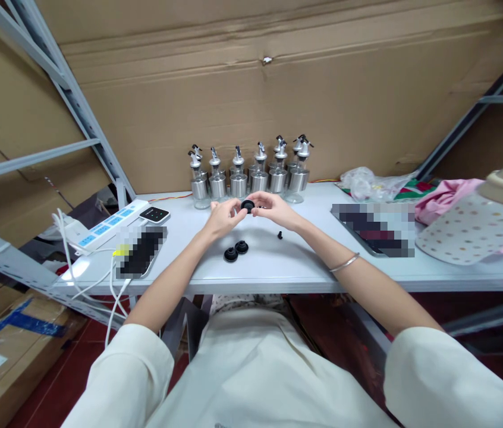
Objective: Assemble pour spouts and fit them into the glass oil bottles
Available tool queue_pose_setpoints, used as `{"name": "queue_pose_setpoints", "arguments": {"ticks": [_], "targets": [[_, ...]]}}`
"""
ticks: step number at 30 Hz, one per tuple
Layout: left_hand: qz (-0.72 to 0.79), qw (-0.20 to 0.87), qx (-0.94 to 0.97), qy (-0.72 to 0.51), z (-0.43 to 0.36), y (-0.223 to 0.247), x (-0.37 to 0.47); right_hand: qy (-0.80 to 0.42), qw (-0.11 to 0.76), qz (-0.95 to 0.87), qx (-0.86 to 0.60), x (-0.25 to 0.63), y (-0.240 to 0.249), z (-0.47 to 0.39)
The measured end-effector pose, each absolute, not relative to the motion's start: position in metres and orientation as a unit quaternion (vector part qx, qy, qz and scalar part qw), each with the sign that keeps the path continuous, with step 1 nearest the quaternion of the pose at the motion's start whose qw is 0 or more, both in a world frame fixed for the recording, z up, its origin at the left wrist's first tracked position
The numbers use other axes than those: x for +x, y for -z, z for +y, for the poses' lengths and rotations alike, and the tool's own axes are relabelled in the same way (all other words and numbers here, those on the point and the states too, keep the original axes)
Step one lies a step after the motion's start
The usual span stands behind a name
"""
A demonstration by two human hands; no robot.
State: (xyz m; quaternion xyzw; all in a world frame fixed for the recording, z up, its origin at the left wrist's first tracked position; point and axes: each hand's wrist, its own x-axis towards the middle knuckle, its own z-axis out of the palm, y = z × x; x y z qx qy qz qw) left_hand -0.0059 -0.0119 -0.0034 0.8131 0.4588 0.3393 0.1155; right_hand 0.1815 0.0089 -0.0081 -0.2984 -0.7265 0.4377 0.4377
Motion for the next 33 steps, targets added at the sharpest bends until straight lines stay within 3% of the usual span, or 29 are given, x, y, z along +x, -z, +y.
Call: {"name": "queue_pose_setpoints", "arguments": {"ticks": [25, 33], "targets": [[0.453, 0.14, 0.811, -0.343, -0.0148, 0.0009, -0.0017, -0.435, 0.427, -0.735, -0.297, 0.1801, 0.006, 0.0047], [0.453, 0.092, 0.834, -0.301, -0.0145, 0.0029, -0.0035, -0.426, 0.43, -0.743, -0.286, 0.1769, 0.0081, 0.0034]]}}
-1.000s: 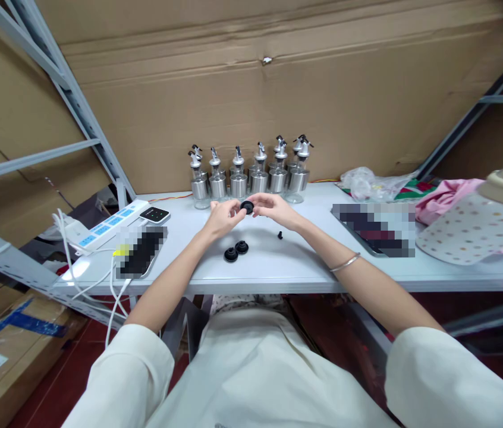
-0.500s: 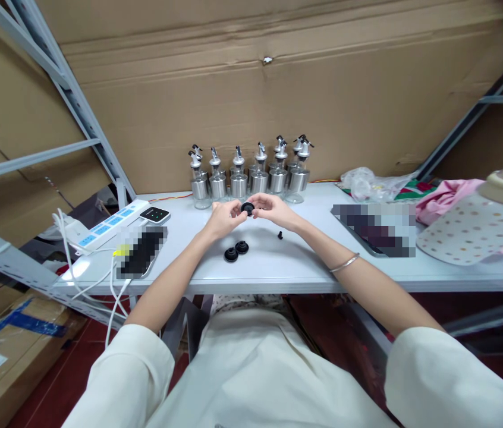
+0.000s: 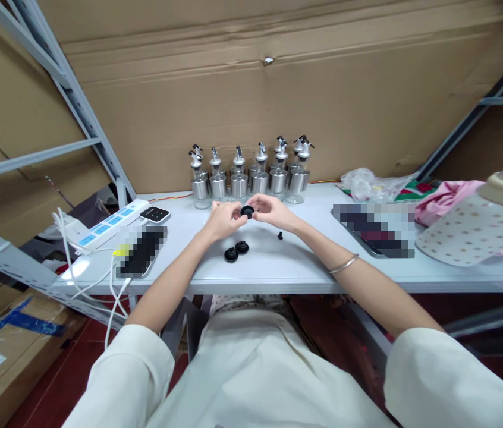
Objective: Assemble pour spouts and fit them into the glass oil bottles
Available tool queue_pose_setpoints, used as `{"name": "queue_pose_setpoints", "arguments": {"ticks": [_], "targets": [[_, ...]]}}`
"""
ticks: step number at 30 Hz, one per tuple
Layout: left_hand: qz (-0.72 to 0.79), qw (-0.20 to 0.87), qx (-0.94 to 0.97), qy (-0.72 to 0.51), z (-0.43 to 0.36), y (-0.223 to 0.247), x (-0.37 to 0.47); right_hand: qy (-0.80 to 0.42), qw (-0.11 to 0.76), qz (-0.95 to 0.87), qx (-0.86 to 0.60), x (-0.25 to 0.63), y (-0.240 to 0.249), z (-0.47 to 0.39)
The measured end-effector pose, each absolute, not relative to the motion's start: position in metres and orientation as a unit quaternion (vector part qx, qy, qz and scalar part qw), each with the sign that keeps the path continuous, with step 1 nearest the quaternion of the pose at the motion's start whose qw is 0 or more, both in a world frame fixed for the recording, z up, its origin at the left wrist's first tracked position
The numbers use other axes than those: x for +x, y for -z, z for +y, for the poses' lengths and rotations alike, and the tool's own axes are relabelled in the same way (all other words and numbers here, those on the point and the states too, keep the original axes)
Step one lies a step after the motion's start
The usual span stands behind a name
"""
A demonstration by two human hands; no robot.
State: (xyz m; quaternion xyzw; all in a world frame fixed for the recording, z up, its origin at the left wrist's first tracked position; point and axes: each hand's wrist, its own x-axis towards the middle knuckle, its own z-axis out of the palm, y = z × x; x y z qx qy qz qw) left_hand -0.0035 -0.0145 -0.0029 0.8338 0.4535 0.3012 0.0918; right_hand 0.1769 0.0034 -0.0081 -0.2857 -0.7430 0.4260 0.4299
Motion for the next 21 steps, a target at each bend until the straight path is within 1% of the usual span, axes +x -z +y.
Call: {"name": "queue_pose_setpoints", "arguments": {"ticks": [5, 15, 21], "targets": [[0.446, 0.099, 0.846, -0.274, -0.0148, 0.0024, -0.003, -0.427, 0.424, -0.744, -0.291, 0.1766, 0.0082, 0.0029], [0.436, 0.149, 0.831, -0.311, -0.016, 0.0027, -0.0015, -0.457, 0.407, -0.735, -0.292, 0.1764, 0.0052, -0.0004], [0.432, 0.147, 0.833, -0.311, -0.0166, 0.0023, -0.002, -0.447, 0.401, -0.74, -0.303, 0.1757, 0.0056, -0.0008]]}}
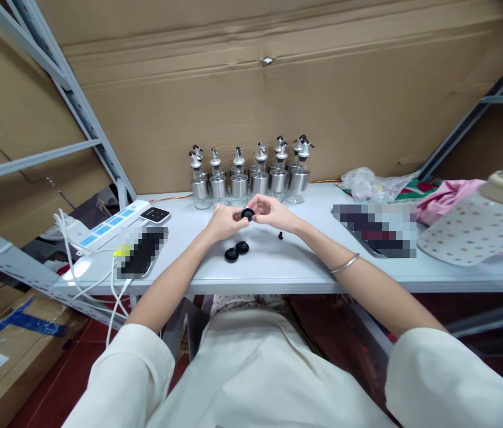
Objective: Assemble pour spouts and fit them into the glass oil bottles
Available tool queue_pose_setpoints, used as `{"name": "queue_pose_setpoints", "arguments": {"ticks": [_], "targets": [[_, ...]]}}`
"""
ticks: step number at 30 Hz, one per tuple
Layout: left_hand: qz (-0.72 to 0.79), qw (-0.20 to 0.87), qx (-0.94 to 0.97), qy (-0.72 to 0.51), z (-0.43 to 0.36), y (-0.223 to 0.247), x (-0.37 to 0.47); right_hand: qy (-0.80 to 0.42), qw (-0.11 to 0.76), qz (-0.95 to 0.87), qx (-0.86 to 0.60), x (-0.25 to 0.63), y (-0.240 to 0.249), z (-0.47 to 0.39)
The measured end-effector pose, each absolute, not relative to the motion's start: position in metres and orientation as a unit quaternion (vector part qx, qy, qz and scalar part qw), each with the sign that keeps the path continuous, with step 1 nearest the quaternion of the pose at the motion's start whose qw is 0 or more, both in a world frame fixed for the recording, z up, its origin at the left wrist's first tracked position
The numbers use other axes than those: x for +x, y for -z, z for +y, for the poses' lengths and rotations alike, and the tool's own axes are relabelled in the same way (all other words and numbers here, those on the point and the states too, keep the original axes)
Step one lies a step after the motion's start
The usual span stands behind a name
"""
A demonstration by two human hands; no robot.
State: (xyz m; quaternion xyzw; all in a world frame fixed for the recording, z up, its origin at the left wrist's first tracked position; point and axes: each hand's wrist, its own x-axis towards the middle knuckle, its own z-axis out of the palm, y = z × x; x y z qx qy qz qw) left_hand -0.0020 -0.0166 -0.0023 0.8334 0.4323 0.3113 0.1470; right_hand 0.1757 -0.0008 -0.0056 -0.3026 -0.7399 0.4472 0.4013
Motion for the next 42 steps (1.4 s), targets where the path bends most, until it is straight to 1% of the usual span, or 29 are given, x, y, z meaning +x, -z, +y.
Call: {"name": "queue_pose_setpoints", "arguments": {"ticks": [11, 22, 30, 42], "targets": [[0.442, 0.123, 0.839, -0.292, -0.0166, 0.0014, -0.0013, -0.446, 0.389, -0.741, -0.318, 0.1762, 0.0037, -0.003], [0.456, 0.084, 0.845, -0.269, -0.0163, 0.0014, -0.0009, -0.414, 0.396, -0.751, -0.33, 0.1752, 0.0037, -0.0022], [0.446, 0.083, 0.847, -0.277, -0.0159, 0.0024, -0.0005, -0.377, 0.406, -0.762, -0.336, 0.1741, 0.0019, -0.0045], [0.436, 0.1, 0.855, -0.262, -0.014, 0.0023, -0.0009, -0.38, 0.397, -0.761, -0.346, 0.1734, 0.0024, -0.0044]]}}
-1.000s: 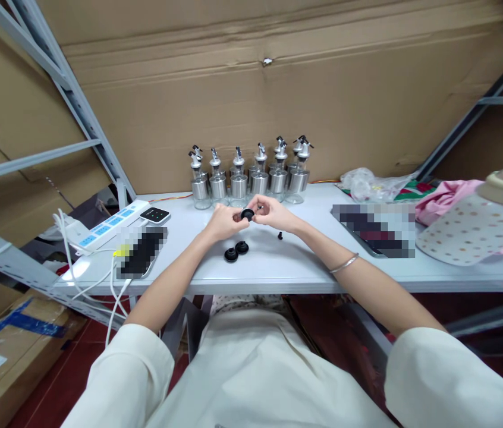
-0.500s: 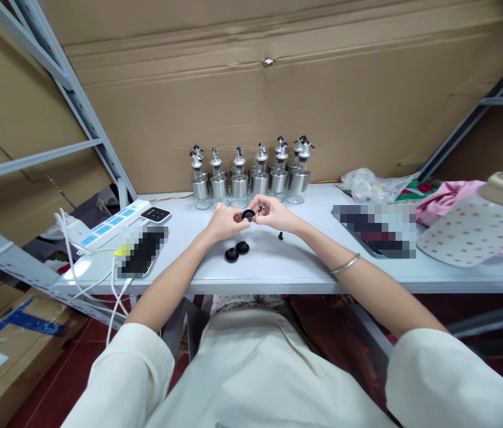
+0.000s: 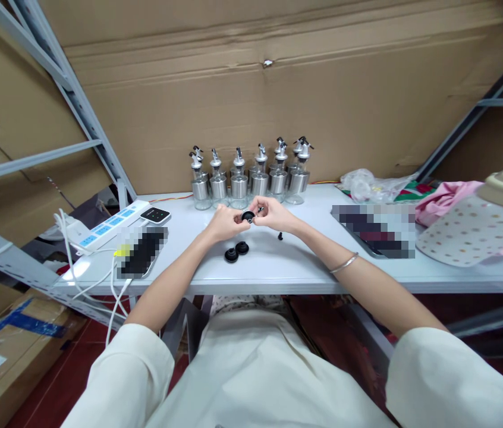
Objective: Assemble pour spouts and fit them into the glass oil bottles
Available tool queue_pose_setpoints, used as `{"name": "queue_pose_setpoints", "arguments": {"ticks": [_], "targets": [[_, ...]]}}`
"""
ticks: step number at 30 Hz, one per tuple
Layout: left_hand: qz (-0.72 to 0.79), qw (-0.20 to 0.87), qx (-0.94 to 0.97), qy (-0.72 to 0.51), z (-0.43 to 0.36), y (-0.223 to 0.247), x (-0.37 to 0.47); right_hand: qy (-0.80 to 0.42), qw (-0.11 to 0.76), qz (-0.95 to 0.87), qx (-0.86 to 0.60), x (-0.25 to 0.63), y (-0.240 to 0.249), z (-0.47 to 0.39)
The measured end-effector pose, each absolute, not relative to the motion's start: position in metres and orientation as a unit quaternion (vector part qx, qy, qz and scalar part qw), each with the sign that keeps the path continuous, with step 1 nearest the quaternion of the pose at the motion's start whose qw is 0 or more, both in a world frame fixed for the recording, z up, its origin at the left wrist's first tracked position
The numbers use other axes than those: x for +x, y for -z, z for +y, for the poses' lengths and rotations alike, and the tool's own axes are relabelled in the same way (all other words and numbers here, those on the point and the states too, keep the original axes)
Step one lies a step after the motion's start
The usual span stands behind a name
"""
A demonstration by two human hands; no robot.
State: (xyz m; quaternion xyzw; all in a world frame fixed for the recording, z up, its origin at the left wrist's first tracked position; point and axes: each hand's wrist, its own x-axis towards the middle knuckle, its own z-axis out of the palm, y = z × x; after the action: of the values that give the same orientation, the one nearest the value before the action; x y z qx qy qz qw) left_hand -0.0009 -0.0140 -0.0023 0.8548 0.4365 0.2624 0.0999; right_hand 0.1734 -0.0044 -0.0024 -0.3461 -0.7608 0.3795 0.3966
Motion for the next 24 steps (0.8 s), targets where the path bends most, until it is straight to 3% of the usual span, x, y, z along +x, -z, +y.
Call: {"name": "queue_pose_setpoints", "arguments": {"ticks": [12, 24], "targets": [[0.424, 0.015, 0.866, -0.266, -0.016, 0.008, -0.001, -0.434, 0.392, -0.747, -0.318, 0.178, 0.005, -0.001], [0.432, 0.03, 0.845, -0.314, -0.014, 0.007, -0.004, -0.479, 0.426, -0.721, -0.261, 0.181, 0.008, 0.004]]}}
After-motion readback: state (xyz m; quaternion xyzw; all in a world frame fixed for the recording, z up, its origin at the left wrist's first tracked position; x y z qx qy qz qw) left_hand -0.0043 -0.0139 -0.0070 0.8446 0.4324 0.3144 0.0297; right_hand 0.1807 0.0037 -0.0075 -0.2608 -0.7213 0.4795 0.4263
